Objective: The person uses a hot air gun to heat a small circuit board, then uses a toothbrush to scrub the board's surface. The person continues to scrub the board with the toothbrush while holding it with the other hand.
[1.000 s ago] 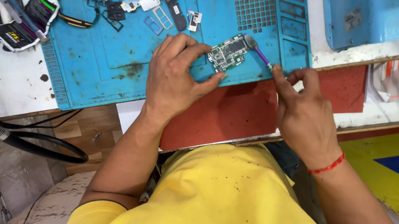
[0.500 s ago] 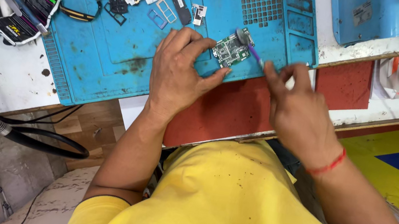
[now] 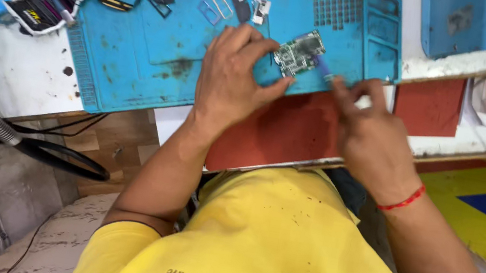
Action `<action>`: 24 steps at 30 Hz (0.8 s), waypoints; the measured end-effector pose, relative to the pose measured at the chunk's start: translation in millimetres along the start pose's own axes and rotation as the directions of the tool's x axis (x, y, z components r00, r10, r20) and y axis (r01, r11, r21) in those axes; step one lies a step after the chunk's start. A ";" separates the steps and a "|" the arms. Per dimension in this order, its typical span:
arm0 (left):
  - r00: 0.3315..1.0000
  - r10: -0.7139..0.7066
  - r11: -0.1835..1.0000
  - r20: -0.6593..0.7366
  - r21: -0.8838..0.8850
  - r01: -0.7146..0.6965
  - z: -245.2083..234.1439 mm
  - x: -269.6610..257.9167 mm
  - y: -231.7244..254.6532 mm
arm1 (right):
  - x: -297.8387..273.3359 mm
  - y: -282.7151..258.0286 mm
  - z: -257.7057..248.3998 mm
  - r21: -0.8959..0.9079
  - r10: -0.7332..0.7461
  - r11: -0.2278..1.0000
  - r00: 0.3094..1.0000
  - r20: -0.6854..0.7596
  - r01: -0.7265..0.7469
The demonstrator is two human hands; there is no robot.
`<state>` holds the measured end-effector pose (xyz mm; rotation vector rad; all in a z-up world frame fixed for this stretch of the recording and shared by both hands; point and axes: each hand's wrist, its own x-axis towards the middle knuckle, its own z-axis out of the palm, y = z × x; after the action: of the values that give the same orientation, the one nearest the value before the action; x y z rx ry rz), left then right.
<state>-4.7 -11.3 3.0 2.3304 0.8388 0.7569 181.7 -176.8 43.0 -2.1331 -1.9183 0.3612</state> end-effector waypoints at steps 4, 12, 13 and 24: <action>1.000 -0.016 0.999 -0.012 -0.037 0.016 2.7 9.3 -5.5 | 11.5 6.5 4.6 -0.046 0.016 0.999 1.000 -0.009 -0.017; 0.999 -0.010 0.999 -0.041 -0.032 0.009 6.0 0.6 -5.8 | 21.3 6.0 -6.6 -0.110 0.056 0.992 0.996 -0.074 -0.064; 0.999 -0.009 1.000 -0.038 -0.026 0.008 5.2 1.6 -4.7 | 22.1 9.3 -5.9 -0.073 -0.001 0.997 0.999 -0.035 -0.002; 0.975 0.146 0.989 0.170 -0.062 -0.137 0.8 26.6 -25.6 | 9.1 21.2 14.7 0.015 -0.095 0.995 0.993 -0.067 0.097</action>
<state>3.1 23.7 -5.7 2.3896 0.5760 0.6127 197.3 -169.7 21.7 -2.0066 -1.9637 0.2843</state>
